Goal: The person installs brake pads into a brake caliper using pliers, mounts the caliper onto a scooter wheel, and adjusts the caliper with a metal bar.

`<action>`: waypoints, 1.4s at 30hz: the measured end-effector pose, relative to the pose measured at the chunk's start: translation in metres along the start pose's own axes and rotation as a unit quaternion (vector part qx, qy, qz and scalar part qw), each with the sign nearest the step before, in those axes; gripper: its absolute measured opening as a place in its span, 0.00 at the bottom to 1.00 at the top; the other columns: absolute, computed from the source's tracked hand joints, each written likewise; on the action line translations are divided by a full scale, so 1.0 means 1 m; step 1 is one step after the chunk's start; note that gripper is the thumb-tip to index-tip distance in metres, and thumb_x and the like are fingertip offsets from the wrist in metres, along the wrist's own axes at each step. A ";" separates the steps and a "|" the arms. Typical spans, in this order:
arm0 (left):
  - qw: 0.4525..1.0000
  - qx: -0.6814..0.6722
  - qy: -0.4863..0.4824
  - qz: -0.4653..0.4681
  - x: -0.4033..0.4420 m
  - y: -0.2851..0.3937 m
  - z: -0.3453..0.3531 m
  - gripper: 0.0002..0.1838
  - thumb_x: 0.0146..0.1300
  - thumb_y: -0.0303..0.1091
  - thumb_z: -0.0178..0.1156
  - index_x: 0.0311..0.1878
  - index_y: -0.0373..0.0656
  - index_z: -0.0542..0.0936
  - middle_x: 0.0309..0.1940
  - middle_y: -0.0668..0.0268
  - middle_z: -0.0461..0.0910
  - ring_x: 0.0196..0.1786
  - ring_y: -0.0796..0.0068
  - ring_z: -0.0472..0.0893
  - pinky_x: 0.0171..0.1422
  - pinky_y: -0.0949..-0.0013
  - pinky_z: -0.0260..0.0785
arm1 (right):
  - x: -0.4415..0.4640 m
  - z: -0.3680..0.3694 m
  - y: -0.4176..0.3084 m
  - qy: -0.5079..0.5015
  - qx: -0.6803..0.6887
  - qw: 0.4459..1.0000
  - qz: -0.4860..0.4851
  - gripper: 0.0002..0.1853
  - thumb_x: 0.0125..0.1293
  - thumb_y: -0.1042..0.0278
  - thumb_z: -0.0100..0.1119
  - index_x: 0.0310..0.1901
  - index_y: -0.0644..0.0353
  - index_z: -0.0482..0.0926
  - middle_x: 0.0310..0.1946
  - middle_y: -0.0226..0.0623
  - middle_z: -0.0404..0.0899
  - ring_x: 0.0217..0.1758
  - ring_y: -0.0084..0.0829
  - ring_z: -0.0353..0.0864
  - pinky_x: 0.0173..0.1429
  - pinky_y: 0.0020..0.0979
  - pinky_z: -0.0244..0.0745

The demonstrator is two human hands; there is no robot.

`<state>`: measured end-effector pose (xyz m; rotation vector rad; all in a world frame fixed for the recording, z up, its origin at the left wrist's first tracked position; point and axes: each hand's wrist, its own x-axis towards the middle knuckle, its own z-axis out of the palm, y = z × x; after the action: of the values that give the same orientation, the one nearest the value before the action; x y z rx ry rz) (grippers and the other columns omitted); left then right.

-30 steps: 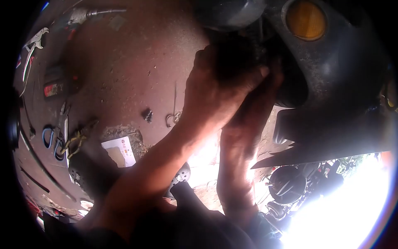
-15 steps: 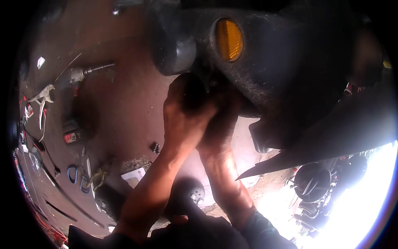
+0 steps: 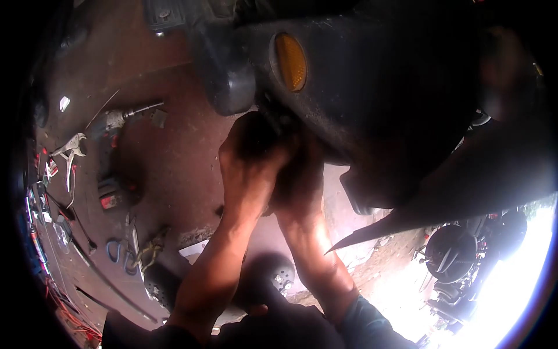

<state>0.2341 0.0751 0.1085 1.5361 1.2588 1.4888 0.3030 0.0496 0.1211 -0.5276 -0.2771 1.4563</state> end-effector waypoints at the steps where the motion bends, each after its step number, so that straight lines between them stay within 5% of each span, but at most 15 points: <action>1: 0.999 0.039 -0.006 0.034 0.000 0.000 0.000 0.06 0.52 0.24 0.68 0.35 0.40 0.84 0.34 0.58 0.84 0.38 0.61 0.84 0.42 0.64 0.78 | 0.002 -0.004 -0.002 -0.015 0.001 1.000 0.003 0.25 0.80 0.52 0.45 0.68 0.60 0.68 0.66 0.40 0.72 0.69 0.33 0.70 0.77 0.34 0.60; 6: 0.994 0.105 -0.012 0.037 0.003 0.005 0.001 0.04 0.52 0.23 0.67 0.33 0.41 0.84 0.34 0.58 0.84 0.37 0.61 0.84 0.39 0.64 0.79 | 0.006 -0.002 -0.003 -0.053 0.022 0.998 0.011 0.25 0.80 0.53 0.44 0.69 0.61 0.67 0.66 0.40 0.72 0.69 0.33 0.70 0.77 0.34 0.60; 10: 0.989 -0.068 0.003 -0.132 0.007 0.023 -0.009 0.09 0.56 0.23 0.67 0.41 0.34 0.83 0.37 0.55 0.85 0.41 0.66 0.85 0.45 0.65 0.78 | 0.000 0.011 0.002 0.016 0.001 1.000 -0.001 0.25 0.80 0.53 0.44 0.70 0.61 0.66 0.66 0.41 0.71 0.69 0.33 0.69 0.77 0.35 0.60; 17: 0.989 -0.115 -0.003 -0.093 0.001 0.010 -0.005 0.18 0.56 0.24 0.68 0.51 0.30 0.80 0.43 0.55 0.84 0.46 0.70 0.83 0.51 0.67 0.76 | 0.000 0.003 0.006 -0.067 0.084 0.994 0.000 0.28 0.80 0.50 0.45 0.70 0.61 0.65 0.68 0.41 0.69 0.71 0.34 0.67 0.77 0.36 0.61; 20: 0.990 -0.104 -0.002 -0.092 0.002 0.013 -0.011 0.20 0.56 0.24 0.69 0.52 0.31 0.80 0.43 0.57 0.84 0.44 0.72 0.82 0.51 0.68 0.75 | 0.003 0.010 0.006 0.055 -0.049 0.997 -0.026 0.25 0.79 0.57 0.44 0.69 0.65 0.66 0.66 0.43 0.71 0.69 0.37 0.69 0.76 0.41 0.58; 22: 0.990 -0.106 0.004 -0.091 0.000 0.019 -0.012 0.20 0.56 0.24 0.68 0.53 0.32 0.80 0.43 0.58 0.84 0.43 0.73 0.81 0.52 0.69 0.75 | 0.002 0.008 0.006 0.039 -0.006 0.999 -0.019 0.25 0.78 0.56 0.47 0.68 0.64 0.68 0.65 0.42 0.73 0.67 0.37 0.71 0.73 0.40 0.63; 25: 0.981 -0.109 0.025 -0.157 0.000 0.029 -0.005 0.18 0.58 0.23 0.67 0.52 0.32 0.80 0.42 0.60 0.84 0.41 0.75 0.80 0.52 0.70 0.74 | 0.002 0.008 0.005 0.019 0.031 0.999 -0.014 0.24 0.77 0.56 0.49 0.67 0.63 0.69 0.63 0.42 0.74 0.65 0.37 0.72 0.71 0.40 0.65; 34: 0.988 -0.103 0.098 -0.060 -0.003 0.024 0.007 0.09 0.61 0.18 0.62 0.45 0.31 0.82 0.39 0.58 0.86 0.42 0.72 0.83 0.51 0.69 0.75 | 0.006 0.008 0.003 0.037 0.007 0.999 -0.031 0.24 0.78 0.56 0.48 0.66 0.63 0.69 0.62 0.41 0.74 0.64 0.35 0.72 0.70 0.39 0.66; 42: 0.993 -0.058 0.090 -0.051 -0.004 0.031 0.005 0.10 0.54 0.19 0.61 0.42 0.31 0.81 0.35 0.57 0.85 0.38 0.69 0.83 0.44 0.66 0.75 | 0.009 -0.005 0.006 0.063 0.005 0.996 -0.055 0.23 0.78 0.55 0.47 0.66 0.62 0.70 0.61 0.40 0.75 0.64 0.34 0.73 0.70 0.37 0.66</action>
<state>0.2450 0.0618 0.1351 1.2669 1.3072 1.6312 0.3014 0.0573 0.1127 -0.5854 -0.1957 1.3107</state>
